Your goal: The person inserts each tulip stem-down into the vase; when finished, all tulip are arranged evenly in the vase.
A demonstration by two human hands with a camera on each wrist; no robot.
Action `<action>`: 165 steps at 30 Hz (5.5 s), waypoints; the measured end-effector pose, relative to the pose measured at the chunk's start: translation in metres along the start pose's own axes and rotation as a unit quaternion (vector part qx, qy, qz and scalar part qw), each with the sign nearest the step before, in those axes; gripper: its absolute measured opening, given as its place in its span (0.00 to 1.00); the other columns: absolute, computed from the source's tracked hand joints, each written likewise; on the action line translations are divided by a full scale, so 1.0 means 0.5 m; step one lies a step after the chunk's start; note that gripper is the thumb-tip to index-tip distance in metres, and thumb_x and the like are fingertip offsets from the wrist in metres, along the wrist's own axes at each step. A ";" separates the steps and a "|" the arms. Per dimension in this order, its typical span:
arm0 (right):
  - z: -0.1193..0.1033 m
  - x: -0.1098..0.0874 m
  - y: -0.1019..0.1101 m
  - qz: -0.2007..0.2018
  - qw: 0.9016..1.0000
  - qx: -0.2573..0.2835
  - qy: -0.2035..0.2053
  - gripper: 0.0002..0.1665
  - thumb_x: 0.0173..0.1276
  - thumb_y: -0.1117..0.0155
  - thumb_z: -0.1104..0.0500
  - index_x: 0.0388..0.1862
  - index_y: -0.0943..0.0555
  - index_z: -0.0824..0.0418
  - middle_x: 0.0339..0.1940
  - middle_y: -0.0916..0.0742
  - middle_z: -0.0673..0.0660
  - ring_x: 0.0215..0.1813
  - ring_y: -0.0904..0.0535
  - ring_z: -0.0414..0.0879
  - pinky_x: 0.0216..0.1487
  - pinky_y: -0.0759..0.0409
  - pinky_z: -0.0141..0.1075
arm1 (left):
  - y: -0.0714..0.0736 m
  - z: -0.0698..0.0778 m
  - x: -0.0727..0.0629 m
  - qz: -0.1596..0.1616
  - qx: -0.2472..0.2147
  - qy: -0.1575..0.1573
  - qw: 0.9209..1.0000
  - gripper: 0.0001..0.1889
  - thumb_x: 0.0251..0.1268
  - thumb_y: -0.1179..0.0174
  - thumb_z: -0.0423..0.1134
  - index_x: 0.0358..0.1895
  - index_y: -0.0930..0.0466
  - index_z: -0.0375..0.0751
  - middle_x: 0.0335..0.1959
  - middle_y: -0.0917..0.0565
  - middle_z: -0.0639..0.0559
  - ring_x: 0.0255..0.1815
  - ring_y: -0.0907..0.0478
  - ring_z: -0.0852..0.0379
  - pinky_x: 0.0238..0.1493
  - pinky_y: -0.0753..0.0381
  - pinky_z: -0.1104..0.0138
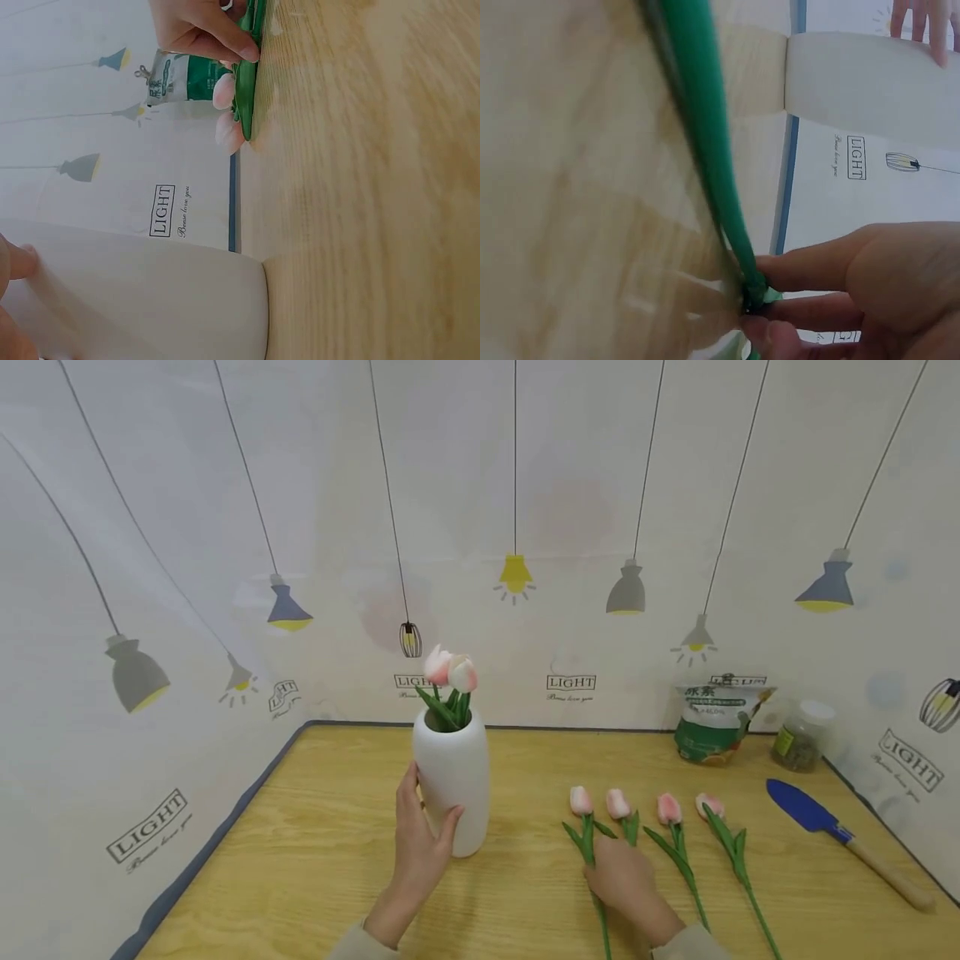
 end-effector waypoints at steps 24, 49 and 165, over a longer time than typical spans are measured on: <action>0.061 0.021 0.020 -0.016 0.988 0.150 -0.026 0.16 0.47 0.33 0.60 0.33 0.19 0.70 0.26 0.17 0.57 0.25 0.26 0.42 0.24 0.27 0.32 | 0.001 0.000 0.000 0.000 0.001 -0.003 1.000 0.43 0.50 0.37 0.35 0.67 0.55 0.35 0.62 0.41 0.36 0.62 0.40 0.40 0.57 0.31 0.47; -0.004 0.043 0.111 0.040 0.928 0.370 -0.029 0.31 0.60 0.43 0.44 0.56 0.32 0.61 0.38 0.22 0.57 0.14 0.38 0.35 0.14 0.32 0.33 | 0.001 -0.003 -0.002 -0.015 -0.010 0.002 1.000 0.43 0.52 0.38 0.36 0.67 0.56 0.36 0.63 0.42 0.37 0.63 0.41 0.40 0.56 0.32 0.46; -0.323 0.076 0.216 0.230 0.876 0.349 0.239 0.16 0.56 0.38 0.65 0.45 0.25 0.64 0.29 0.19 0.61 0.13 0.33 0.34 0.12 0.32 0.26 | 0.000 -0.008 0.001 -0.011 0.014 -0.022 1.000 0.43 0.51 0.38 0.36 0.67 0.56 0.35 0.62 0.41 0.37 0.62 0.40 0.42 0.56 0.31 0.48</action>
Point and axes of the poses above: each hand's wrist, its own x-axis towards the middle knuckle, its own y-axis out of the back of the hand, z = x × y, the point moved 2 cm from there along x, towards the middle knuckle
